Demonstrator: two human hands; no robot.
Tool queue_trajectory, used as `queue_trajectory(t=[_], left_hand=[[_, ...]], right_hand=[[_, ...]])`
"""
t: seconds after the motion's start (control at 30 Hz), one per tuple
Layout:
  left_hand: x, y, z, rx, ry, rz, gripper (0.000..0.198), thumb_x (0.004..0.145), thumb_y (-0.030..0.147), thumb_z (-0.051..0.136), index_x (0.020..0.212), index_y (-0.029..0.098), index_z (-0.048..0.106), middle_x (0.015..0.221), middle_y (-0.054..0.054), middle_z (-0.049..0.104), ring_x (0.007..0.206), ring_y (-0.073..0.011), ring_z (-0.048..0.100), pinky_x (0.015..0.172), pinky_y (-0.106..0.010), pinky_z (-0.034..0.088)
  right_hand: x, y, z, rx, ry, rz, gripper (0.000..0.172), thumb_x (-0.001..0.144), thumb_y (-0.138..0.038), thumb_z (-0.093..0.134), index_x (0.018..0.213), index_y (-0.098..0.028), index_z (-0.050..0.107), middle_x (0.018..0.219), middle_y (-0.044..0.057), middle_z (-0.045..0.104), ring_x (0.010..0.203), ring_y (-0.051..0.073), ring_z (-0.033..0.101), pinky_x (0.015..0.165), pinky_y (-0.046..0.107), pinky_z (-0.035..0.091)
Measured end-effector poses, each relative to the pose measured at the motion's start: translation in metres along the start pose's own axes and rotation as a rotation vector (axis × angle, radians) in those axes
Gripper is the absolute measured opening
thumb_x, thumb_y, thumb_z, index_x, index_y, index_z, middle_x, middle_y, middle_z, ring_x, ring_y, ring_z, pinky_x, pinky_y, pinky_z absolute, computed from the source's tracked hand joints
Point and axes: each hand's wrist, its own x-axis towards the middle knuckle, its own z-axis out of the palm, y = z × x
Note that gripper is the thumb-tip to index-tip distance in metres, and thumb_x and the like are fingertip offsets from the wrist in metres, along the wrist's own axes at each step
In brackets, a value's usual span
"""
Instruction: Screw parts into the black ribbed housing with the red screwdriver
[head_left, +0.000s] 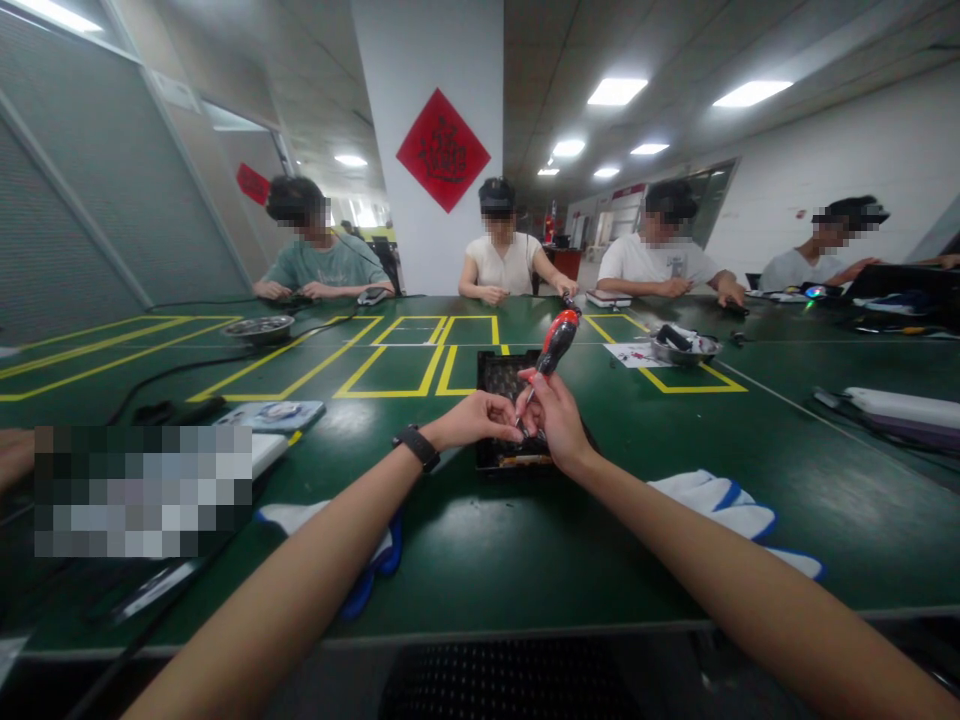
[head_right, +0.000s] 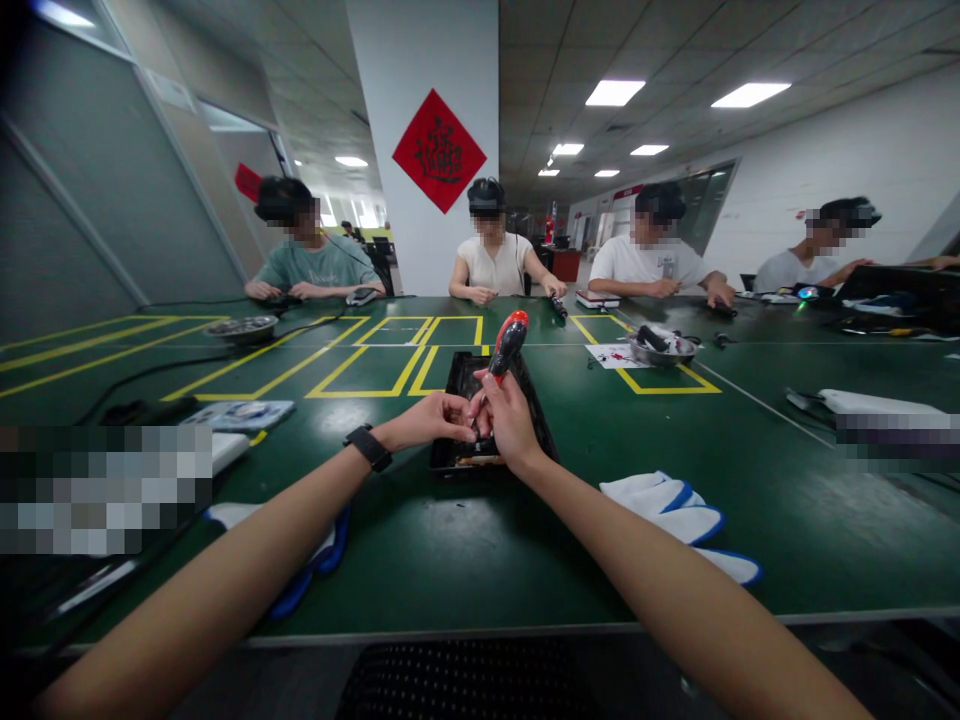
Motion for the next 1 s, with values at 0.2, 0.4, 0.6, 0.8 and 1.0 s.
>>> queue_trajectory(t=[0.2,0.4,0.6,0.8,1.0], left_hand=[[-0.0042,0.0041,-0.007,-0.008,-0.094,-0.022,0.029,0.07,0.033,0.067,0.084,0.007,0.066,0.078,-0.007,0.066,0.071,-0.0121,0.059,0.071,-0.024,0.045],[-0.0029,0.0044,-0.0039,-0.034,-0.041,0.004,0.029,0.067,0.031,0.07,0.085,0.009,0.063,0.084,-0.007,0.065,0.073,-0.0116,0.059,0.071,-0.024,0.045],[0.0003,-0.0003,-0.0043,-0.039,-0.044,-0.028,0.03,0.069,0.031,0.069,0.086,0.008,0.063,0.081,-0.006,0.064,0.065,-0.0089,0.055,0.064,-0.021,0.043],[-0.005,0.007,-0.0074,-0.024,-0.137,-0.005,0.029,0.077,0.034,0.061,0.09,0.008,0.064,0.083,-0.008,0.065,0.074,-0.0124,0.058,0.074,-0.026,0.044],[-0.0007,0.002,-0.0051,0.048,-0.033,-0.019,0.029,0.067,0.033,0.07,0.082,0.009,0.063,0.077,-0.004,0.064,0.067,-0.0103,0.056,0.065,-0.023,0.044]], right_hand=[[0.0021,0.0021,-0.0029,0.062,-0.047,0.056,0.034,0.083,-0.049,0.041,0.101,-0.02,0.045,0.059,-0.004,0.058,0.035,0.005,0.042,0.036,0.016,0.032],[0.0026,0.0041,-0.0021,0.067,-0.018,0.06,0.029,0.084,-0.044,0.043,0.1,-0.02,0.044,0.058,-0.004,0.058,0.035,0.005,0.042,0.035,0.016,0.031],[0.002,0.0028,-0.0012,0.047,-0.017,0.025,0.03,0.084,-0.044,0.044,0.101,-0.02,0.044,0.059,-0.004,0.058,0.036,0.004,0.042,0.036,0.016,0.032],[0.0034,0.0044,-0.0028,0.063,-0.019,0.082,0.031,0.083,-0.047,0.044,0.1,-0.021,0.043,0.062,-0.005,0.059,0.035,0.005,0.043,0.036,0.017,0.034],[0.0026,0.0038,-0.002,0.004,-0.019,0.028,0.031,0.083,-0.047,0.045,0.099,-0.021,0.044,0.06,-0.006,0.056,0.036,0.004,0.043,0.036,0.016,0.032]])
